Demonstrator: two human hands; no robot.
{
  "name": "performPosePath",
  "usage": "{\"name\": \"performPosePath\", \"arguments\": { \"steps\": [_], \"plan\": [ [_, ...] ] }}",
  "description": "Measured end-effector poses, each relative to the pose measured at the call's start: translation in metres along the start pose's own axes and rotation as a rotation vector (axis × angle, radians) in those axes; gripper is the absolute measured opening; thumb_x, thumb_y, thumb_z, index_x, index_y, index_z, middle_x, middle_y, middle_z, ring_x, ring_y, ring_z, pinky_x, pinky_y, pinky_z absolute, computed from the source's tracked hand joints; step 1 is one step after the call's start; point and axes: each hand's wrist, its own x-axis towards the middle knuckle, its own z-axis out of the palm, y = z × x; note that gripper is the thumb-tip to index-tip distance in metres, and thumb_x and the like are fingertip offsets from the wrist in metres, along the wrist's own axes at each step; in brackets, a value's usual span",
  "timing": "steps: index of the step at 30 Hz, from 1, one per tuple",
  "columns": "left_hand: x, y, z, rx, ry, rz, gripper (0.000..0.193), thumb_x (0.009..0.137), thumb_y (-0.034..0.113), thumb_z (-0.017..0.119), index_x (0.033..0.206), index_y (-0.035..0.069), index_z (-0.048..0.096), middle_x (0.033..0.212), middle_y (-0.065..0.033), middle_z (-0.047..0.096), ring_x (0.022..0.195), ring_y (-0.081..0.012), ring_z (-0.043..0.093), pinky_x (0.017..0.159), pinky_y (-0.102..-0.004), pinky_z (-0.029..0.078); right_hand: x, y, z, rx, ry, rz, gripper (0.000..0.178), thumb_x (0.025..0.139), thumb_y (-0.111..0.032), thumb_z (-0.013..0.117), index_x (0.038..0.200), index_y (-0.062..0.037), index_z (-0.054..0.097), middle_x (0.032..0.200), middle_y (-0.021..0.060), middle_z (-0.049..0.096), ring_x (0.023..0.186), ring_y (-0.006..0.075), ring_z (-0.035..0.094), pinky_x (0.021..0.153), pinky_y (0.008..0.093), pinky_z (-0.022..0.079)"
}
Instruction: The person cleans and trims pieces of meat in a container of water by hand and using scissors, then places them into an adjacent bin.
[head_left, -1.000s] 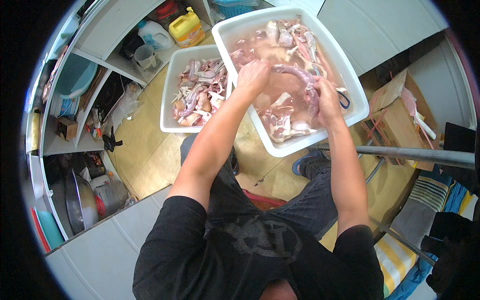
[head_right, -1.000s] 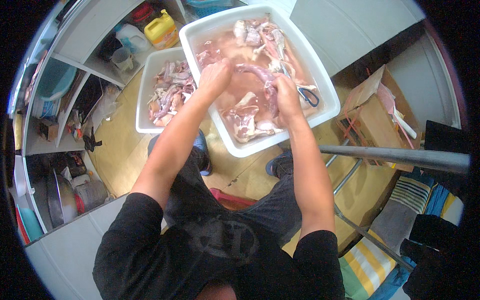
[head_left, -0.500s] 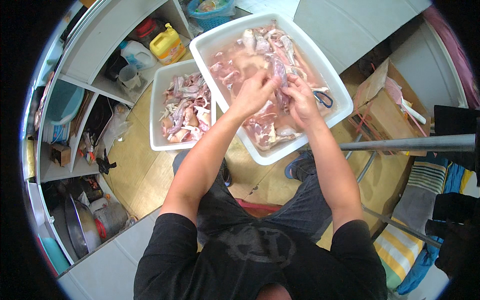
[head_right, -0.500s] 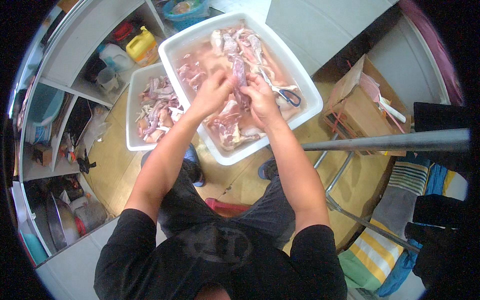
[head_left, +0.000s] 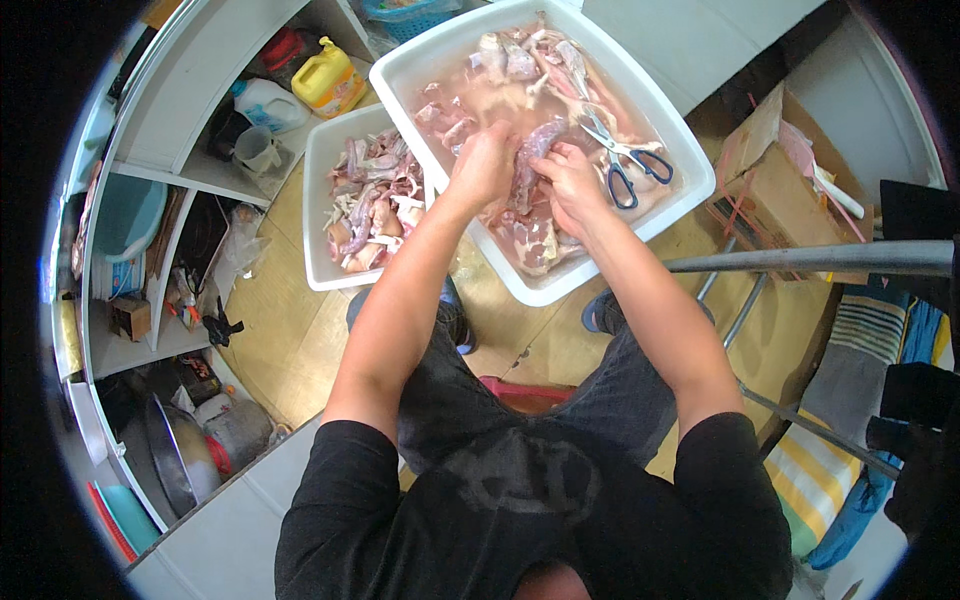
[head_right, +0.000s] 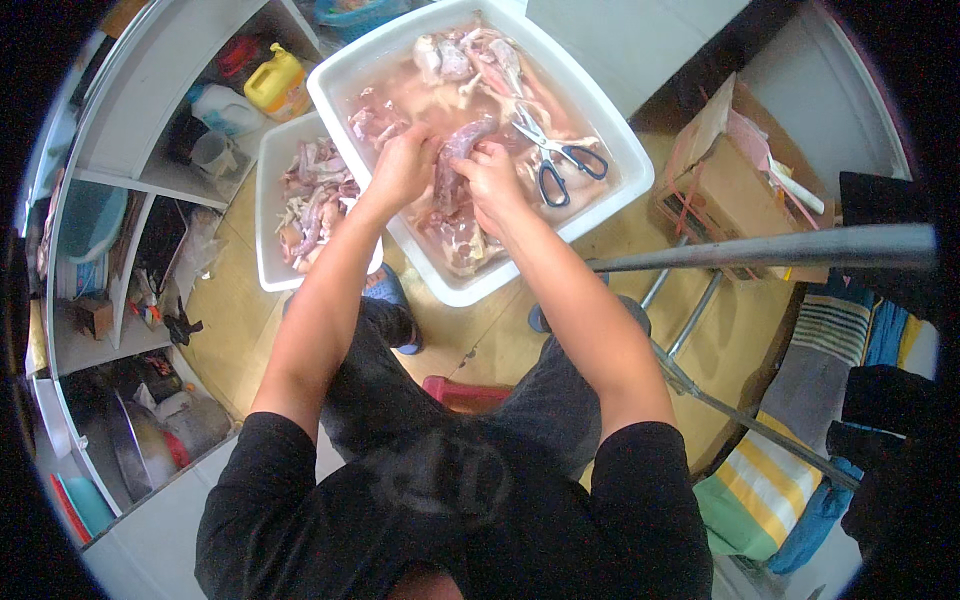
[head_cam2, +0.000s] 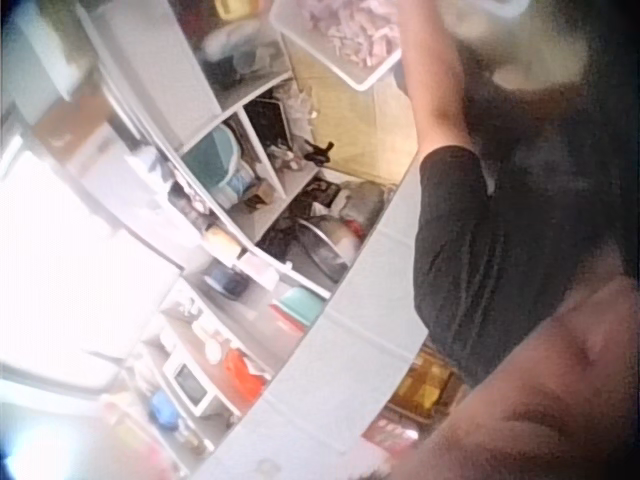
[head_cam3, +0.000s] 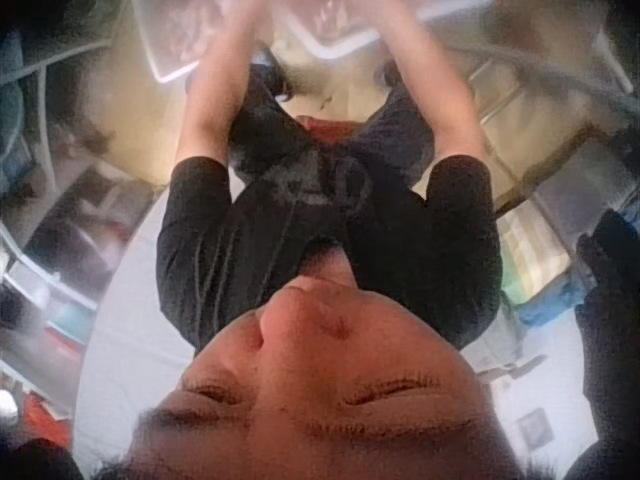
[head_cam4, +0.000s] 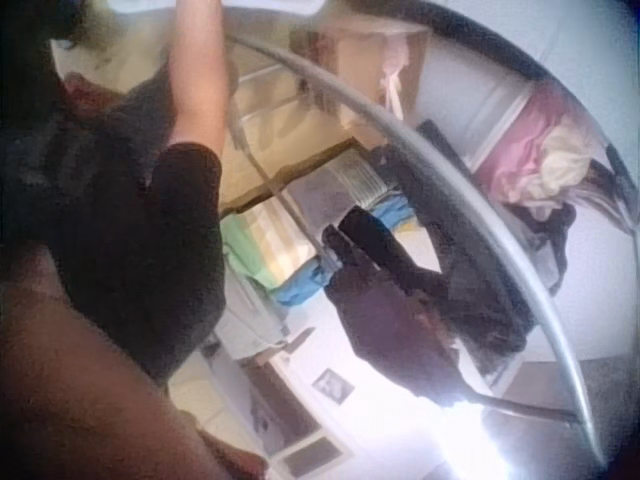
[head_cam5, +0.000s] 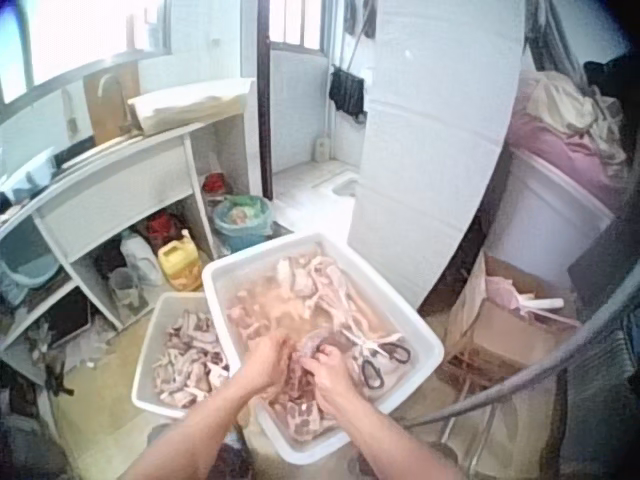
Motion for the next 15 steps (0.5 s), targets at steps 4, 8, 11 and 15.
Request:
{"name": "performPosePath", "arguments": {
  "steps": [4,8,11,15],
  "plan": [
    [0.006,-0.011,0.006,0.102,-0.104,0.039,0.013,0.091,0.011,0.056,0.095,0.000,0.061,0.087,-0.0275,0.066,0.088,-0.0473,0.063,0.075,-0.0536,0.049,0.009,0.005,-0.016,-0.277,-0.077,0.109,0.027,0.091,-0.002,0.063,0.116,0.0022,0.056,0.105,0.0107,0.065,0.095,0.0207,0.063,0.082,0.0323,0.052],
    [0.008,-0.032,0.007,0.201,-0.116,0.060,0.012,0.090,0.009,0.054,0.093,0.001,0.061,0.085,-0.0278,0.066,0.086,-0.0477,0.064,0.074,-0.0563,0.049,0.002,-0.020,-0.027,-1.324,0.111,-0.334,0.028,0.089,-0.011,0.063,0.115,0.0006,0.058,0.103,0.0157,0.067,0.097,0.0323,0.066,0.080,0.0424,0.053],
    [0.011,-0.032,0.005,0.263,-0.121,0.075,0.012,0.089,0.009,0.053,0.094,0.001,0.061,0.086,-0.0280,0.066,0.086,-0.0473,0.064,0.076,-0.0560,0.049,-0.001,-0.056,-0.054,-1.816,0.287,-0.412,0.034,0.091,-0.014,0.056,0.123,-0.0019,0.057,0.115,0.0194,0.064,0.105,0.0380,0.064,0.088,0.0498,0.050],
    [0.013,-0.018,0.000,0.271,-0.154,0.094,0.011,0.089,0.008,0.054,0.095,0.001,0.060,0.088,-0.0279,0.066,0.088,-0.0465,0.063,0.076,-0.0529,0.048,0.002,-0.062,-0.083,-1.923,0.395,-0.264,0.035,0.092,-0.014,0.052,0.126,-0.0039,0.056,0.125,0.0214,0.060,0.111,0.0407,0.063,0.094,0.0572,0.047]
  ]
}}
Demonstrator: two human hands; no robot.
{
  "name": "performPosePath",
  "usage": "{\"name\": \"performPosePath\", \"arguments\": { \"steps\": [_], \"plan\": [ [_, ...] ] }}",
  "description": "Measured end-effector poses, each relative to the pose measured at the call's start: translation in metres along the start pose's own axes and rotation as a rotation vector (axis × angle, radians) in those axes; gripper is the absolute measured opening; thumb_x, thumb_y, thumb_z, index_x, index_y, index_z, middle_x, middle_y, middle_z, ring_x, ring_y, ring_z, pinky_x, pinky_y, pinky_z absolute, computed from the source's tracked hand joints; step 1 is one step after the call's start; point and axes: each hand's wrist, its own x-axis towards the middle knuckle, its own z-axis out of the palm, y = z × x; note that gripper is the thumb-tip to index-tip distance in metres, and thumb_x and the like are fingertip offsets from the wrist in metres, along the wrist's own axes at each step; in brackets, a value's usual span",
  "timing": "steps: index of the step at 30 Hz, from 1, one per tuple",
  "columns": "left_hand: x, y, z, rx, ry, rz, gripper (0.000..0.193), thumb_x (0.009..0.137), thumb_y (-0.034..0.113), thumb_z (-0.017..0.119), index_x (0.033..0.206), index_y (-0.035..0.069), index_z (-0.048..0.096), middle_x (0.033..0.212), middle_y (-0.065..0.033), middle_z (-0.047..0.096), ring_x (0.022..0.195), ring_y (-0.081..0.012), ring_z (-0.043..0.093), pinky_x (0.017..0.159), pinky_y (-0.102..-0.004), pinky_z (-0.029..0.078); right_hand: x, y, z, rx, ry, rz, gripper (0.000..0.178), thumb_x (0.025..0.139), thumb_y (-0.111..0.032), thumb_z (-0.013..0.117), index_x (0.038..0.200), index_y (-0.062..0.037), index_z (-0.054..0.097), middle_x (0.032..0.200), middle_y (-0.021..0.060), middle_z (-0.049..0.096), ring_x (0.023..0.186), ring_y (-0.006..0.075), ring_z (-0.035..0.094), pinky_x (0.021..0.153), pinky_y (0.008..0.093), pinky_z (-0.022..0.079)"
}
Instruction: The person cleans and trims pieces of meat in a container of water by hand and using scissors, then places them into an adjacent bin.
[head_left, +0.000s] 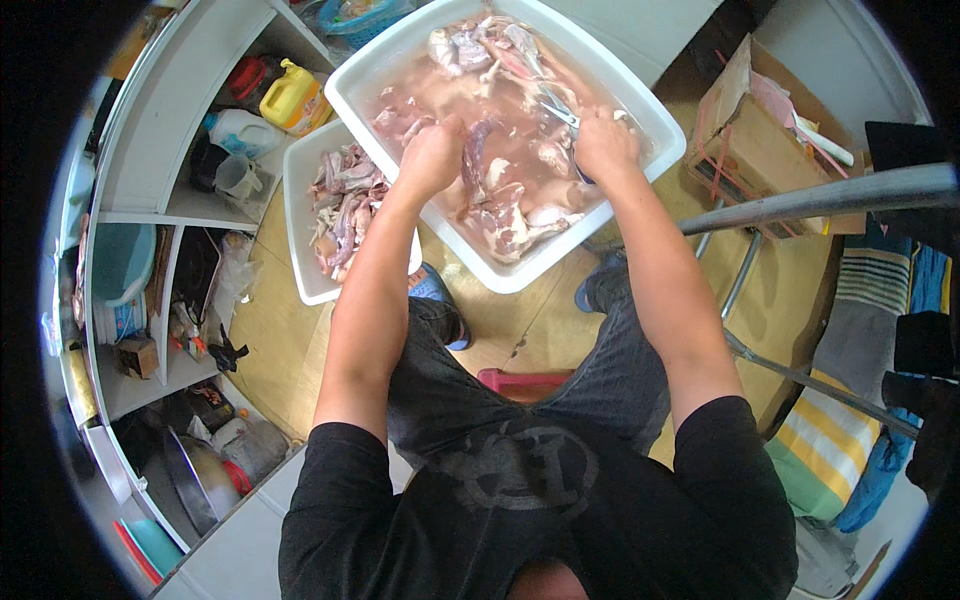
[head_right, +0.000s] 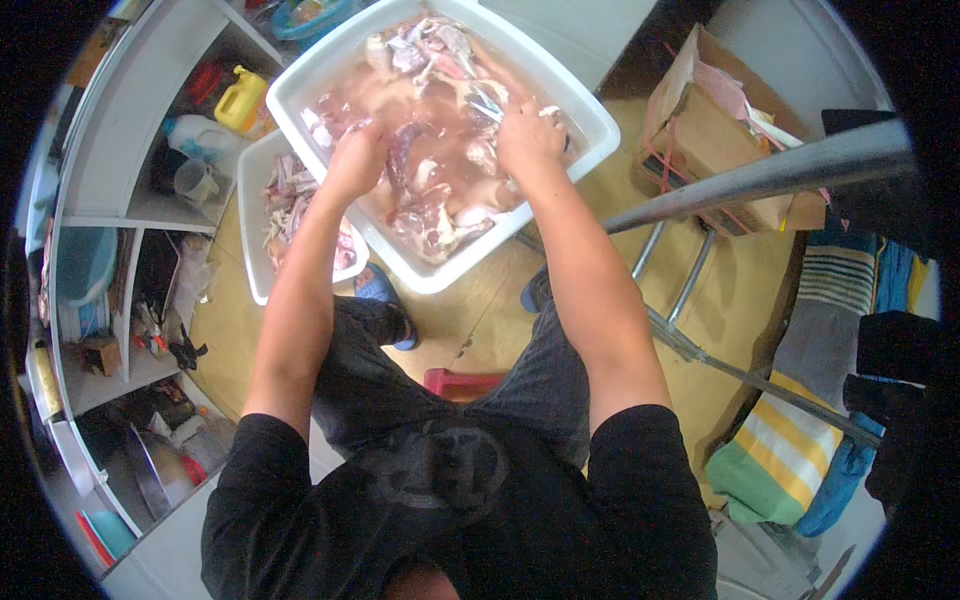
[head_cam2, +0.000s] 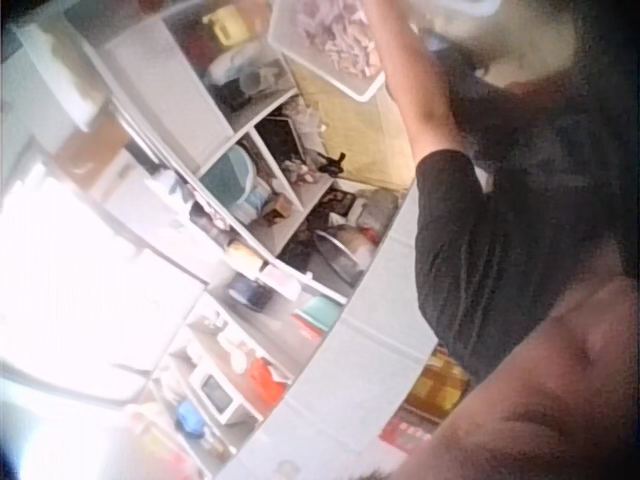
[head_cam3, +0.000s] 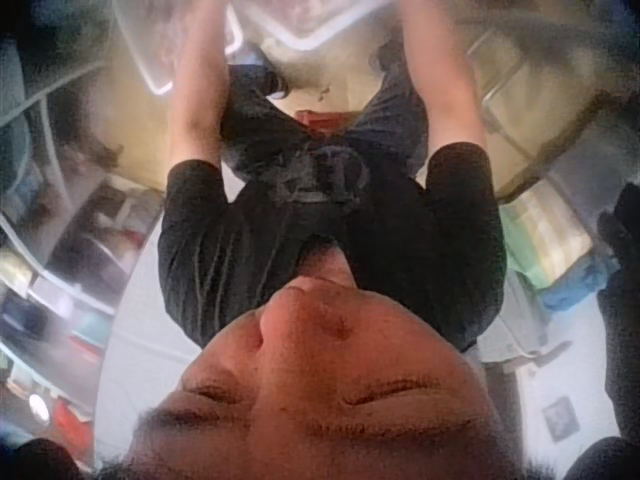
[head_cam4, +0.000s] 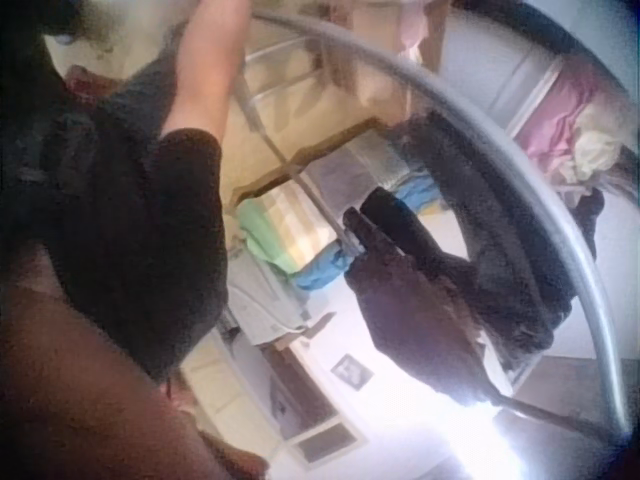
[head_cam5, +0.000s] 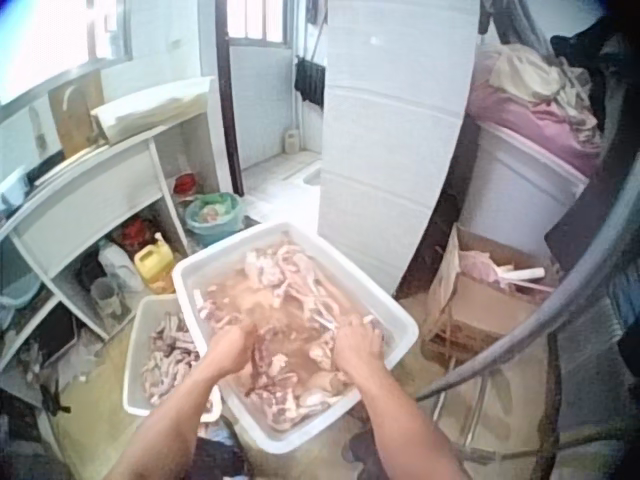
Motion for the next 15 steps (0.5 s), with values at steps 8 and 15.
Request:
{"name": "performPosePath", "arguments": {
  "steps": [8,15],
  "plan": [
    [0.005,0.006,0.008,-0.080,-0.074,-0.006,0.012,0.090,0.009,0.052,0.098,0.001,0.057,0.086,-0.0286,0.065,0.088,-0.0487,0.061,0.074,-0.0549,0.046,0.006,0.011,-0.003,0.099,-0.216,0.060,0.033,0.092,-0.010,0.048,0.121,-0.0007,0.058,0.114,0.0238,0.067,0.103,0.0391,0.068,0.087,0.0496,0.053],
    [0.013,-0.008,0.016,-0.020,-0.140,-0.020,0.016,0.088,0.008,0.054,0.096,-0.002,0.063,0.091,-0.0282,0.067,0.091,-0.0448,0.066,0.078,-0.0502,0.050,-0.009,0.005,-0.041,0.116,-0.191,-0.113,0.022,0.086,-0.013,0.054,0.104,-0.0028,0.061,0.103,0.0222,0.070,0.098,0.0389,0.067,0.083,0.0497,0.053]
  ]
}}
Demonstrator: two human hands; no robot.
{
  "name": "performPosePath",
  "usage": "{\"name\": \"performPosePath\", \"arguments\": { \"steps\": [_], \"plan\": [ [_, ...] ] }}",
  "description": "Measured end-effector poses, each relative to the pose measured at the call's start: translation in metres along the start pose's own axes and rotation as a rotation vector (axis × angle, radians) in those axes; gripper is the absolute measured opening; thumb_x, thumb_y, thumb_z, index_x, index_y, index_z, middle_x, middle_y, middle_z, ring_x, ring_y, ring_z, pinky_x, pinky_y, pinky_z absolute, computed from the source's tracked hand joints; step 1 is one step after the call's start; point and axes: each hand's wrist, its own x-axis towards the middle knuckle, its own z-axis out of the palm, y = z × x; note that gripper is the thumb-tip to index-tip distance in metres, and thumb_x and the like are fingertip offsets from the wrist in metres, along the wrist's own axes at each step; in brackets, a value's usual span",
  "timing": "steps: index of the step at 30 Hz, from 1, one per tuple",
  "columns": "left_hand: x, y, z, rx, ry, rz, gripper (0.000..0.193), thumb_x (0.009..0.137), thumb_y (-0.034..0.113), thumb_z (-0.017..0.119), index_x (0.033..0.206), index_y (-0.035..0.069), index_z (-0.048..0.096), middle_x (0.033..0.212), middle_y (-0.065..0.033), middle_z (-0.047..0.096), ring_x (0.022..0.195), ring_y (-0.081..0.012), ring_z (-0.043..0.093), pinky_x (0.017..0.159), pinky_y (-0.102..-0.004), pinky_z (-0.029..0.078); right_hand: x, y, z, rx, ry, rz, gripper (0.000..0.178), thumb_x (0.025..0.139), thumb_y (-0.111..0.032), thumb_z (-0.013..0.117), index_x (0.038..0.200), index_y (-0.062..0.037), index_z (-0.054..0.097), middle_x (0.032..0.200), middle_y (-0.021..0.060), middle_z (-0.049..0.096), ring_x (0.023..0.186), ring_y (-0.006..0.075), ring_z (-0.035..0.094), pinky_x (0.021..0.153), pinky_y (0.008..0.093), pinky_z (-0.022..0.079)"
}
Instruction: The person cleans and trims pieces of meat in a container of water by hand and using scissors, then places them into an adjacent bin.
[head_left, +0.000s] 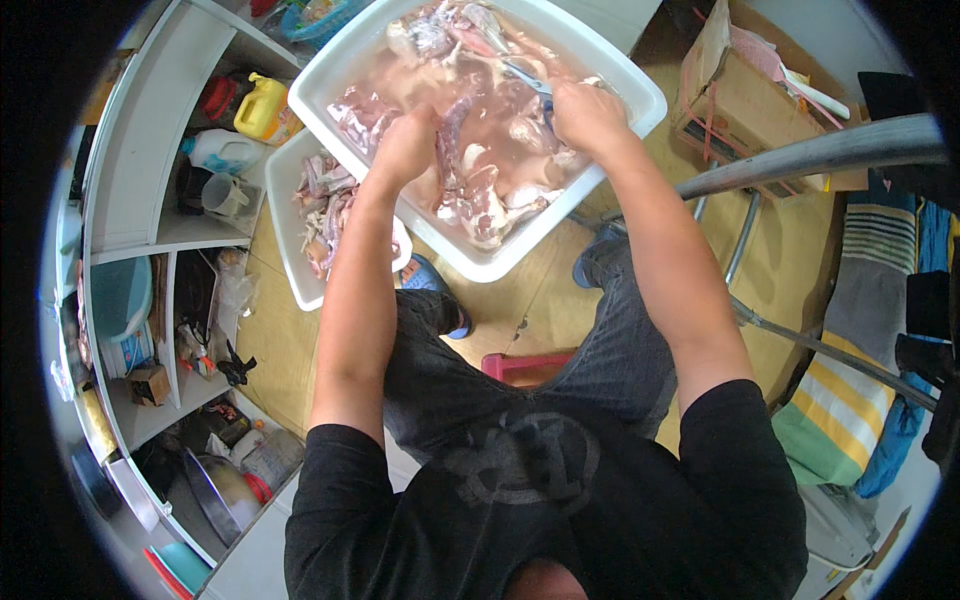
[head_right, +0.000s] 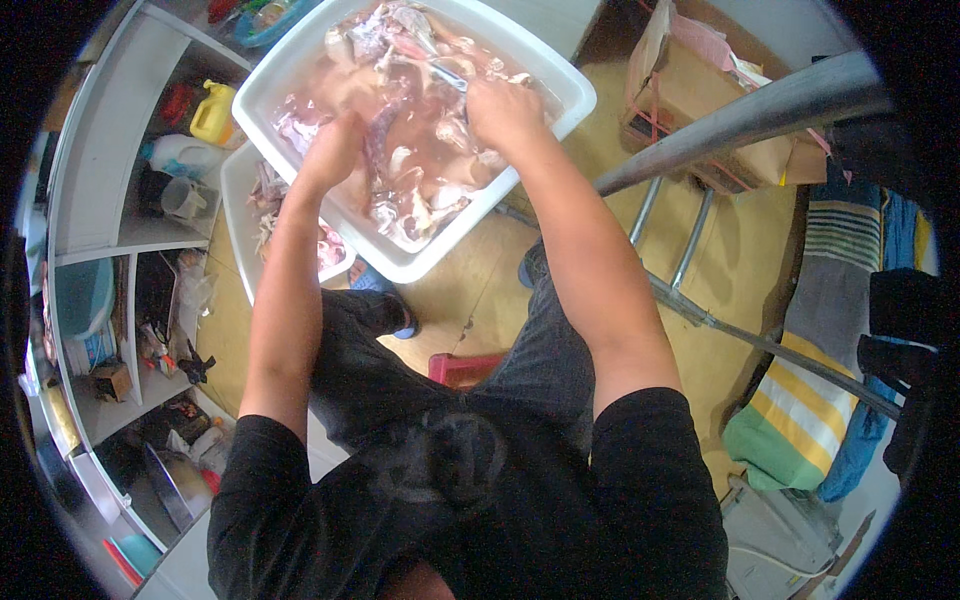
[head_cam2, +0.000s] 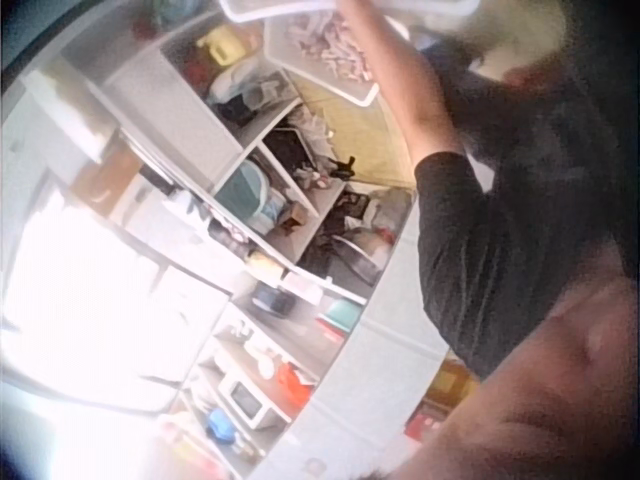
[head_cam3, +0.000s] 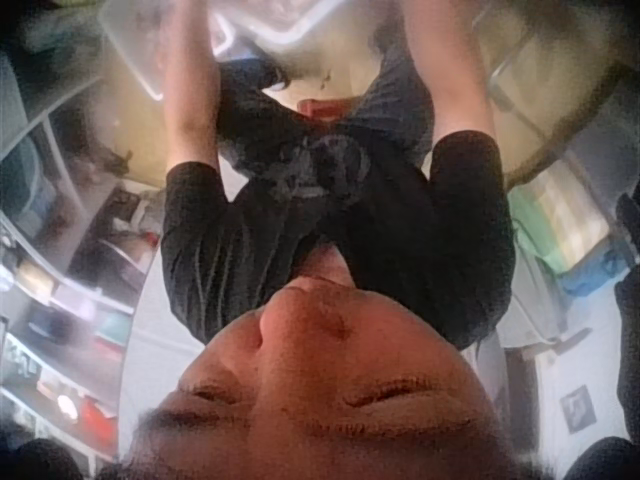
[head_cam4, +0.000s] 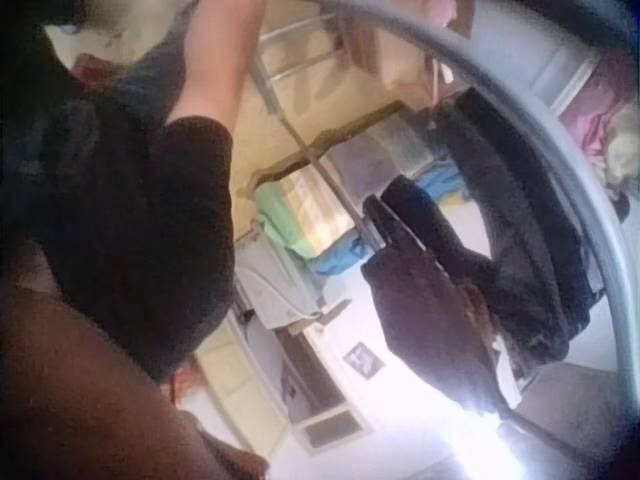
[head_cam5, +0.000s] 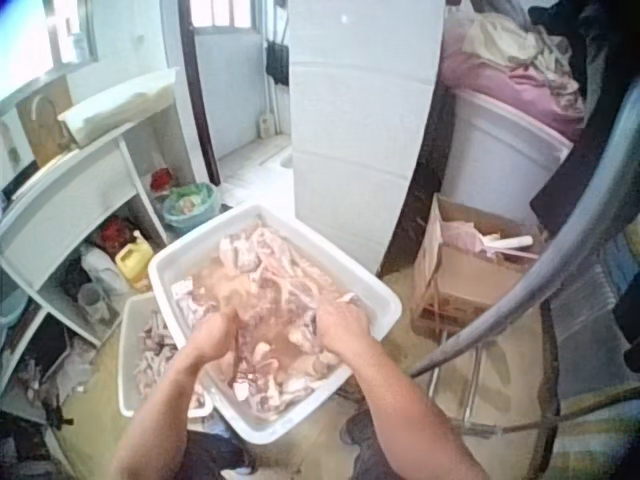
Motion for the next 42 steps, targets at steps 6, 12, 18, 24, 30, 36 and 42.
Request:
{"name": "performPosePath", "arguments": {
  "steps": [6,12,18,24,30,36,42],
  "plan": [
    [0.006,-0.005,0.005,0.044,0.056,0.025,0.019,0.090,0.010,0.054,0.095,-0.005,0.064,0.089,-0.0288,0.068,0.090,-0.0449,0.066,0.078,-0.0502,0.050,-0.018,-0.019,0.002,0.014,-0.068,-0.129,0.028,0.084,-0.027,0.062,0.103,-0.0067,0.065,0.098,0.0166,0.070,0.094,0.0352,0.067,0.083,0.0478,0.051],
    [0.005,0.007,-0.001,0.024,0.070,-0.056,0.021,0.094,0.016,0.054,0.096,-0.003,0.064,0.090,-0.0274,0.068,0.090,-0.0450,0.065,0.078,-0.0507,0.050,-0.019,-0.017,0.000,-0.049,-0.079,-0.188,0.027,0.084,-0.024,0.063,0.105,-0.0074,0.065,0.093,0.0150,0.071,0.093,0.0329,0.068,0.081,0.0463,0.052],
    [0.007,0.004,0.002,-0.013,0.034,-0.103,0.019,0.092,0.015,0.055,0.098,-0.001,0.064,0.092,-0.0269,0.067,0.091,-0.0452,0.065,0.079,-0.0501,0.050,-0.015,-0.020,0.012,-0.071,-0.030,-0.245,0.024,0.085,-0.023,0.064,0.104,-0.0084,0.065,0.092,0.0137,0.071,0.093,0.0319,0.068,0.079,0.0459,0.052],
    [0.006,0.013,-0.002,-0.028,0.042,-0.120,0.019,0.093,0.016,0.056,0.098,0.000,0.065,0.091,-0.0274,0.067,0.091,-0.0459,0.064,0.078,-0.0502,0.050,-0.015,-0.024,0.015,-0.068,0.004,-0.265,0.024,0.085,-0.022,0.063,0.104,-0.0067,0.065,0.092,0.0141,0.070,0.093,0.0321,0.068,0.080,0.0459,0.052],
    [0.004,0.023,0.003,0.007,0.062,-0.122,0.023,0.095,0.020,0.053,0.098,0.000,0.065,0.087,-0.0261,0.067,0.087,-0.0441,0.065,0.077,-0.0498,0.050,-0.010,-0.037,0.026,-0.035,0.005,-0.248,0.024,0.085,-0.020,0.060,0.103,-0.0050,0.065,0.092,0.0147,0.070,0.089,0.0315,0.070,0.074,0.0450,0.054],
    [0.010,0.019,0.011,0.100,0.010,-0.065,0.025,0.096,0.021,0.052,0.103,0.002,0.066,0.092,-0.0274,0.067,0.090,-0.0458,0.064,0.079,-0.0499,0.050,0.000,-0.054,0.036,-0.026,-0.024,-0.247,0.025,0.084,-0.017,0.058,0.103,-0.0029,0.065,0.093,0.0149,0.072,0.088,0.0316,0.070,0.073,0.0456,0.056],
    [0.014,0.005,0.011,0.003,0.101,-0.084,0.026,0.094,0.023,0.053,0.099,0.003,0.068,0.093,-0.0276,0.067,0.092,-0.0461,0.064,0.081,-0.0513,0.050,0.005,-0.049,0.024,-0.058,-0.085,-0.203,0.027,0.085,-0.020,0.060,0.107,-0.0068,0.067,0.096,0.0147,0.072,0.092,0.0304,0.070,0.076,0.0446,0.055]
  ]
}}
